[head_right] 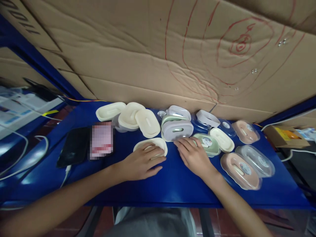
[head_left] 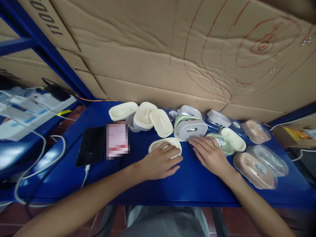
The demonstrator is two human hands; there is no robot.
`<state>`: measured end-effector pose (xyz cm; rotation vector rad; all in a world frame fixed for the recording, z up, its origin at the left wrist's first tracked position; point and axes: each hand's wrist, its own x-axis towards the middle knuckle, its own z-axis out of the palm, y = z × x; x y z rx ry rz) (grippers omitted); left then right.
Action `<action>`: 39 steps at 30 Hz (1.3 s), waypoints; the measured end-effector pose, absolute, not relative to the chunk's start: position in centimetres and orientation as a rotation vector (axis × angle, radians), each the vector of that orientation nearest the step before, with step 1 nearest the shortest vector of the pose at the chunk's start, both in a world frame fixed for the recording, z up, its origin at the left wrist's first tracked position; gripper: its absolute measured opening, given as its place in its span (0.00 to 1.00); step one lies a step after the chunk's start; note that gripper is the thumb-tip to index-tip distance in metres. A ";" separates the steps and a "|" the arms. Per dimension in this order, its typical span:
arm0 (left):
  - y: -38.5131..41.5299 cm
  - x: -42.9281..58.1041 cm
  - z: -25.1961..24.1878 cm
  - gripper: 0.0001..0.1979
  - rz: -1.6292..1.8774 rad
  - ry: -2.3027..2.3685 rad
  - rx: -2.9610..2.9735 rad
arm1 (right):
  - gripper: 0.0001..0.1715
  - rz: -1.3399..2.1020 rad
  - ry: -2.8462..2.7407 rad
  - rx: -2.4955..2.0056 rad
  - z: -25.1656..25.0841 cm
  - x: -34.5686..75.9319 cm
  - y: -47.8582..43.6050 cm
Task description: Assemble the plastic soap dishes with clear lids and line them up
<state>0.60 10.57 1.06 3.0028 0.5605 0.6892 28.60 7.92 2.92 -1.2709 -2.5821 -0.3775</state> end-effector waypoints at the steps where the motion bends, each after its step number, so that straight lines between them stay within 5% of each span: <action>1: 10.7 0.6 1.1 0.10 0.723 0.626 2.998 | 0.24 -0.385 -2.600 -1.281 2.8 28.1 8.2; 7: 11.5 0.1 1.6 0.08 0.816 1.016 2.920 | 0.23 -0.496 -2.482 -1.388 0.9 26.8 9.5; 14: 13.5 -1.4 1.7 0.30 0.727 1.337 2.939 | 0.17 -0.518 -2.356 -1.378 0.2 28.1 9.7; 20: 14.9 -2.1 1.5 0.19 0.801 1.330 2.980 | 0.16 -0.481 -2.347 -1.390 0.5 27.9 9.7; 27: 13.6 -2.2 3.1 0.22 1.260 1.092 3.060 | 0.20 -0.390 -2.248 -1.219 1.5 27.4 8.7; 33: 11.9 -1.7 3.0 0.18 1.073 0.676 3.249 | 0.32 -0.286 -2.255 -0.974 1.8 26.2 7.1; 39: 12.0 -1.2 2.3 0.19 0.966 0.810 3.170 | 0.29 -0.388 -2.325 -1.343 0.7 26.1 8.6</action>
